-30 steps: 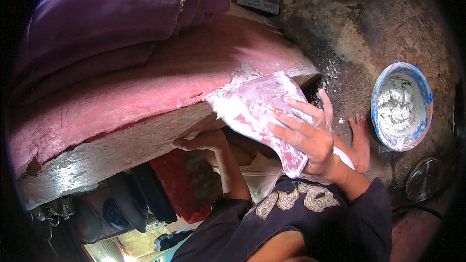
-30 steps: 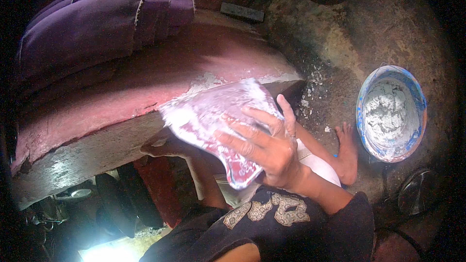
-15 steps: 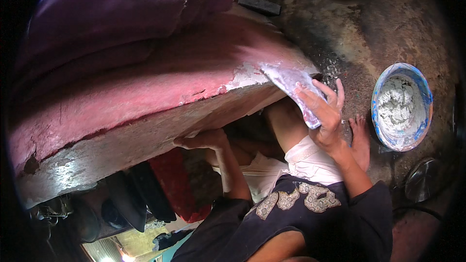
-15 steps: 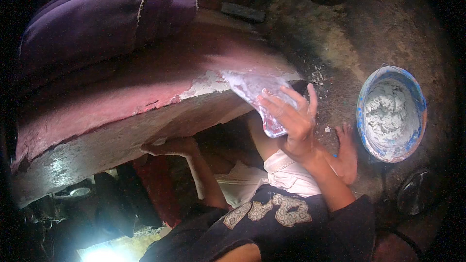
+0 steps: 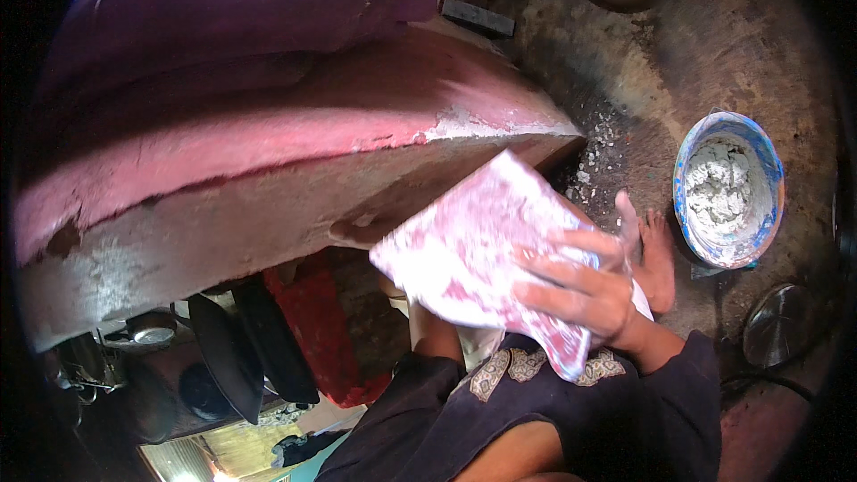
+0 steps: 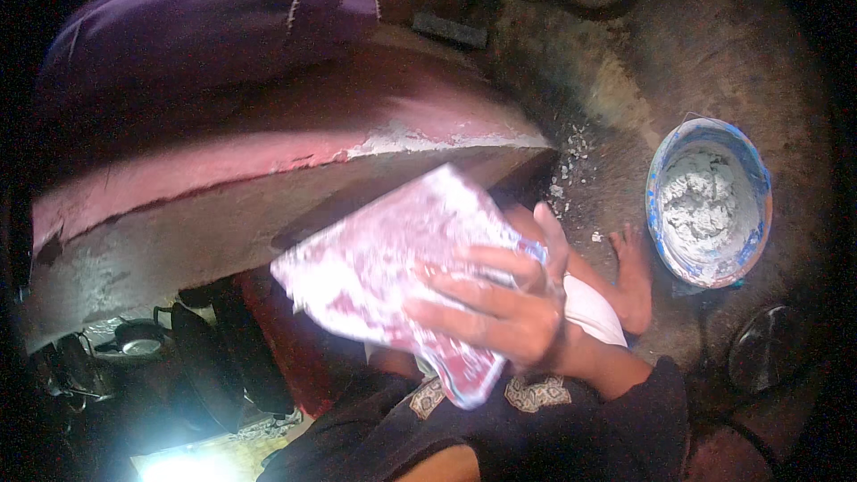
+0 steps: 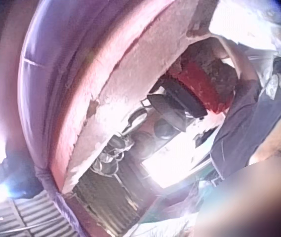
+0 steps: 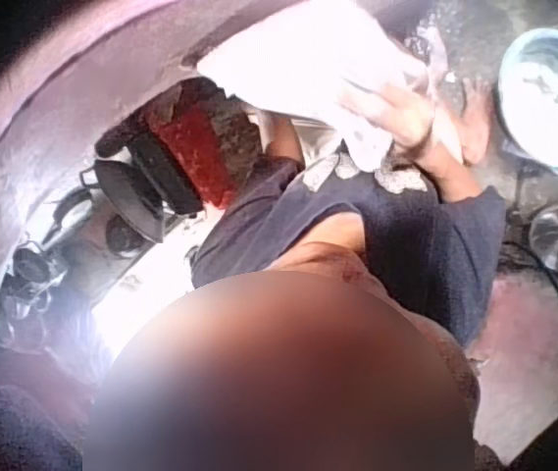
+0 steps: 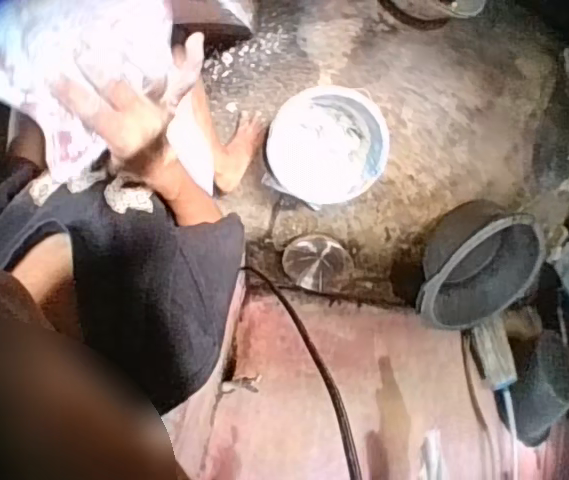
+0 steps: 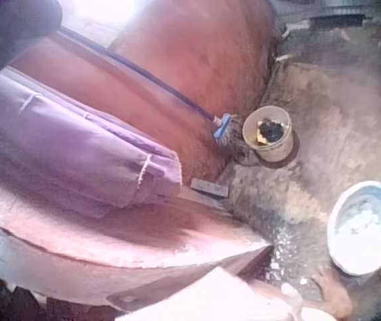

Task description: The person applies a white plaster or putty substance to a pink-painted wall edge using a putty knife and a plastic trowel, then uses their hands to smooth the material over the surface.

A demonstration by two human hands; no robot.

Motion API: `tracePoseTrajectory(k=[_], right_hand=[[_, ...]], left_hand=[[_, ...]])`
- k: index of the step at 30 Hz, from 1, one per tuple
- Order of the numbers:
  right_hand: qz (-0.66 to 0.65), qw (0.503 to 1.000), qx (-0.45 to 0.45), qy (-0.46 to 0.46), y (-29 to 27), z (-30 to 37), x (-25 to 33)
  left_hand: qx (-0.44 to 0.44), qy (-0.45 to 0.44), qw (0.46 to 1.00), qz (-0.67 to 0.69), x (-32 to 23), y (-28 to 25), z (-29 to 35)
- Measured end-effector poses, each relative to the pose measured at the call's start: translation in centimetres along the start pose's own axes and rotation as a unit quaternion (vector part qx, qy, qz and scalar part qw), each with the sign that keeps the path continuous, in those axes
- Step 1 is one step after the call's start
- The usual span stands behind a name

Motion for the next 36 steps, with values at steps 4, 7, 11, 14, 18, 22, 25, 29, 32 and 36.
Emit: tracePoseTrajectory(k=[4, 7, 11, 14, 18, 22, 25, 29, 32, 36], right_hand=[[-0.002, 0.998, -0.063, -0.032, -3.7, 2.8, 0.7], [-0.085, 0.951, -0.252, 0.156, -6.5, 6.0, -5.6], [-0.415, 0.663, -0.419, 0.462, -7.6, 12.1, -14.4], [-0.411, 0.626, -0.4, 0.528, -6.7, 14.2, -14.4], [-0.478, 0.596, -0.35, 0.541, -3.4, 14.8, -11.1], [-0.524, 0.585, -0.218, 0.579, 0.8, 15.9, -8.2], [-0.514, 0.614, -0.153, 0.58, 0.6, 16.7, -7.9], [-0.229, 0.789, -0.127, 0.555, -5.1, 17.0, -11.2], [-0.309, 0.745, -0.215, 0.55, -6.9, 16.2, -13.1], [-0.233, 0.796, -0.274, 0.486, -9.9, 15.4, -15.1]], left_hand=[[0.015, 0.074, 0.997, -0.027, -1.5, 0.6, 0.5], [0.054, 0.202, 0.976, -0.062, -3.2, 0.7, 1.6], [0.128, 0.267, 0.953, -0.059, -3.6, -2.7, 6.0], [0.364, 0.08, 0.927, -0.046, 0.1, -5.4, 13.6], [0.602, -0.032, 0.798, -0.006, 2.3, -8.9, 23.3], [0.6, -0.135, 0.778, -0.131, 4.2, -10.1, 24.0], [0.461, -0.361, 0.804, -0.107, 4.5, -9.9, 22.1], [0.501, -0.387, 0.773, -0.028, 2.5, -9.1, 21.7], [0.53, -0.448, 0.717, -0.053, 3.6, -9.6, 21.7], [0.549, -0.381, 0.739, -0.084, 3.9, -8.7, 19.9]])
Point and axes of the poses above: each hand's wrist, its own z-axis away from the middle knuckle, its own y-axis out of the palm, x = y × z, the point moved 8 cm from there along -z, towards the middle knuckle, and after that the axes turned 15 degrees about -x, right-handed, at the moved point
